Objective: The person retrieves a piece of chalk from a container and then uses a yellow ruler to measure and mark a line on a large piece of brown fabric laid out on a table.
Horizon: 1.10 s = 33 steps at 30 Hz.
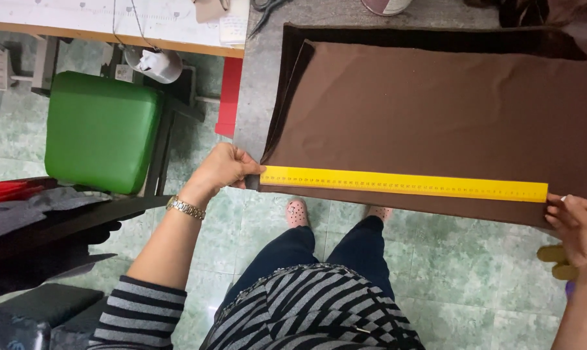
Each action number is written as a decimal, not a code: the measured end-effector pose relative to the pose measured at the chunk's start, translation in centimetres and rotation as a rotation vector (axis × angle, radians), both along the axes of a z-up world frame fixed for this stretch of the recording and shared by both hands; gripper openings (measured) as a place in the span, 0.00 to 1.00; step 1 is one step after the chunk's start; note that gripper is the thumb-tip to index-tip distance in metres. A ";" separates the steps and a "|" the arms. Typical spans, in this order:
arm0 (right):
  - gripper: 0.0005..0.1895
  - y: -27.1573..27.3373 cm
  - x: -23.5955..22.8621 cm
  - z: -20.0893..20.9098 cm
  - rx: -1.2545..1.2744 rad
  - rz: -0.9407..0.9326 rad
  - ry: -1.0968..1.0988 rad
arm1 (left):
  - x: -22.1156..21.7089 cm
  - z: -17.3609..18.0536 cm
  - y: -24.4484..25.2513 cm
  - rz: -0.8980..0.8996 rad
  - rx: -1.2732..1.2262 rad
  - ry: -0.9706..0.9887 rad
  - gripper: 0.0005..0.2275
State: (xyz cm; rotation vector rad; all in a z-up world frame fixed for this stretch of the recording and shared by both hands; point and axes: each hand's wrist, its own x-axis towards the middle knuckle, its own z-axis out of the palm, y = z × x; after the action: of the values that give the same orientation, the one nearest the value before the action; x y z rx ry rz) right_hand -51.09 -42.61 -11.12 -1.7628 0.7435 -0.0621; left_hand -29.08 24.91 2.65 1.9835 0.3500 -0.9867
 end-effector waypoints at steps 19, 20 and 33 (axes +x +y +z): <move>0.04 2.4 -1.7 1.8 -0.034 -0.086 0.040 | 0.0 -0.7 0.0 0.054 -0.064 0.040 0.07; 0.04 2.3 -1.8 1.7 -0.035 -0.076 0.044 | 0.0 -0.9 0.1 0.049 -0.064 0.035 0.07; 0.07 2.8 -2.5 2.3 0.036 -0.124 0.122 | 0.0 -0.5 0.0 0.025 -0.043 0.044 0.08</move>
State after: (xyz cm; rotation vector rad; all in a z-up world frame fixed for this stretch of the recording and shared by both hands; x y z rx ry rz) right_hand -53.60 -39.84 -8.84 -1.6967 0.9369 -0.0245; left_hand -29.09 24.86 2.19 1.9174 0.3739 -1.0150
